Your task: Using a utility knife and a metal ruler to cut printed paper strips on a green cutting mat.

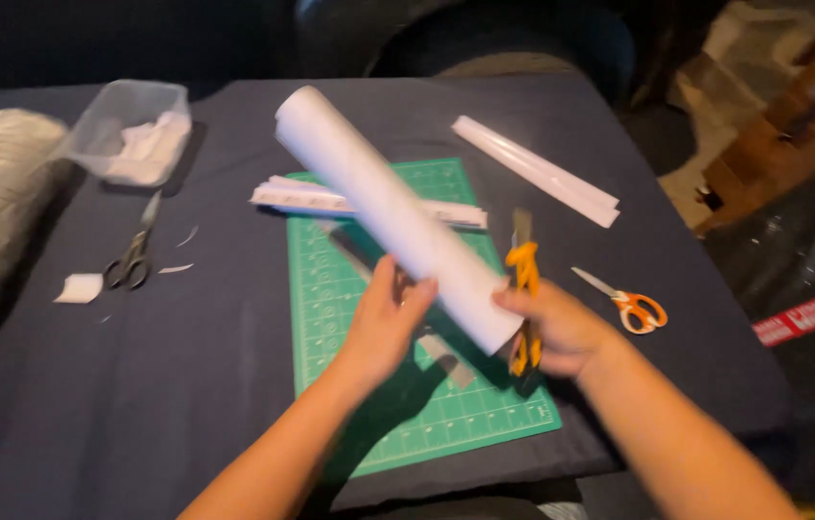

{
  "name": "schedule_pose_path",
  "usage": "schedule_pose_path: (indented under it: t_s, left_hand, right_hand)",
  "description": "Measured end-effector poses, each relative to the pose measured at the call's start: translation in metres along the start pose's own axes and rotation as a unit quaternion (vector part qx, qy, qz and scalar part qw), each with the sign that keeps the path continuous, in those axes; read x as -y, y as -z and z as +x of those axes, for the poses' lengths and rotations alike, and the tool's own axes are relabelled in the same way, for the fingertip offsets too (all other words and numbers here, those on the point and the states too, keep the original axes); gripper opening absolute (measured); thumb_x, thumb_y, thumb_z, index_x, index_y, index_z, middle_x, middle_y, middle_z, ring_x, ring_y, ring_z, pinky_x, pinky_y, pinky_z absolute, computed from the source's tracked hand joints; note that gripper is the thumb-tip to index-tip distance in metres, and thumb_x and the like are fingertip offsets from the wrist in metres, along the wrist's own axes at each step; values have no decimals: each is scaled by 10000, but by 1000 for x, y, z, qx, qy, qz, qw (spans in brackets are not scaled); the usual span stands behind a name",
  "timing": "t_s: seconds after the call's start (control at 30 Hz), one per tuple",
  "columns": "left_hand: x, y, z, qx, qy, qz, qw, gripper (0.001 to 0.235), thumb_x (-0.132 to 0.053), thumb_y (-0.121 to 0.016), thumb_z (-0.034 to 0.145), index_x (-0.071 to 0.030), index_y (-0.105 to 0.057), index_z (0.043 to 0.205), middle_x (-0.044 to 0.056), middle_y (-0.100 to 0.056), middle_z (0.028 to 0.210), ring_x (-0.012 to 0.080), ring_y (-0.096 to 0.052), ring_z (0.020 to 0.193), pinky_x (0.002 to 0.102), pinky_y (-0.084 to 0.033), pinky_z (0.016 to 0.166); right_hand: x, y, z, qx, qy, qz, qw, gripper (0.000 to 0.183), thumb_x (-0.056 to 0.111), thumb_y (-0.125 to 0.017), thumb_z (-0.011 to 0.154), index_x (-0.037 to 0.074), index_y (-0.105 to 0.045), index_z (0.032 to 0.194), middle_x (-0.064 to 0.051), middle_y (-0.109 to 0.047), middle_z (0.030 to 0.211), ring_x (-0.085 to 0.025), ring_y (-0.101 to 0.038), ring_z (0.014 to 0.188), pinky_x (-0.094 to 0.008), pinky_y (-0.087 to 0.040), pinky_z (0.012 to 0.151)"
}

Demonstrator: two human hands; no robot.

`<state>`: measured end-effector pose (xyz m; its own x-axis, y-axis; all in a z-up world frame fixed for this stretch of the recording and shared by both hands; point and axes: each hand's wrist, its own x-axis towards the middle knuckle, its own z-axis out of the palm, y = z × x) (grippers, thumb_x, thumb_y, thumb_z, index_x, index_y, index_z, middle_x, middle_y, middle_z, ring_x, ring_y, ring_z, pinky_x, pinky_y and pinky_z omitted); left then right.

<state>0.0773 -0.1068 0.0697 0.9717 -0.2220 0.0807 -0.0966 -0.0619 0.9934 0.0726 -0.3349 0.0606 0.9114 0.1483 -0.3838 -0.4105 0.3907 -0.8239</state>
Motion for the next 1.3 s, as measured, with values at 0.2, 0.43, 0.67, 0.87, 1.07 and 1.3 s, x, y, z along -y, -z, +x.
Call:
schedule_pose_path:
  t_s: [0.2, 0.43, 0.67, 0.87, 1.07, 1.3]
  left_hand:
    - [-2, 0, -6, -125, 53, -336, 932, 492, -185, -692, 972, 10, -474, 1368, 246, -695, 1122, 420, -771, 967, 499, -665, 731]
    - [-38, 24, -36, -55, 63, 19, 996, 740, -492, -502, 1045, -34, -354, 1608, 316, -530, 1471, 493, -539, 1372, 566, -431, 1121]
    - [-43, 30, -37, -29, 67, 106, 992, 636, -370, -635, 932, -61, -578, 1485, 240, -721, 1271, 414, -713, 1175, 498, -557, 1005]
    - [-43, 42, -33, 19, 69, 187, 980, 590, -373, -603, 944, -41, -625, 1432, 246, -745, 1210, 431, -718, 1146, 515, -563, 981]
    - [-50, 45, -33, 55, 74, 230, 969, 659, -414, -610, 920, 7, -584, 1427, 305, -714, 1227, 476, -666, 1216, 572, -525, 1028]
    - [4, 43, 6, 16, 175, 137, 975, 459, -384, -590, 866, -55, -794, 1111, 167, -773, 894, 315, -771, 816, 507, -632, 690]
  right_hand:
    - [-53, -23, -14, 44, 58, -146, 987, 334, 162, -767, 912, -94, -768, 1127, -160, -617, 619, -245, -617, 384, -363, -514, 346]
    - [-44, -58, -20, 9, 189, -163, 968, 642, -59, -868, 740, -75, -649, 1343, -167, -717, 1000, -179, -648, 483, -332, -583, 451]
    - [-58, -65, -3, -10, 162, -158, 974, 261, 17, -861, 811, -51, -675, 980, -142, -683, 695, -202, -631, 425, -317, -538, 394]
    - [-58, -77, -12, -20, 124, -110, 986, 182, 55, -830, 877, -11, -661, 892, -87, -621, 632, -194, -629, 415, -338, -552, 409]
    - [-56, -89, -19, -19, 103, -114, 988, 166, 117, -770, 934, 11, -642, 934, -60, -593, 620, -173, -621, 441, -322, -539, 444]
    - [-56, -80, -3, -17, 83, -72, 994, 323, 221, -768, 963, -13, -625, 1134, -82, -649, 763, -181, -663, 520, -341, -590, 532]
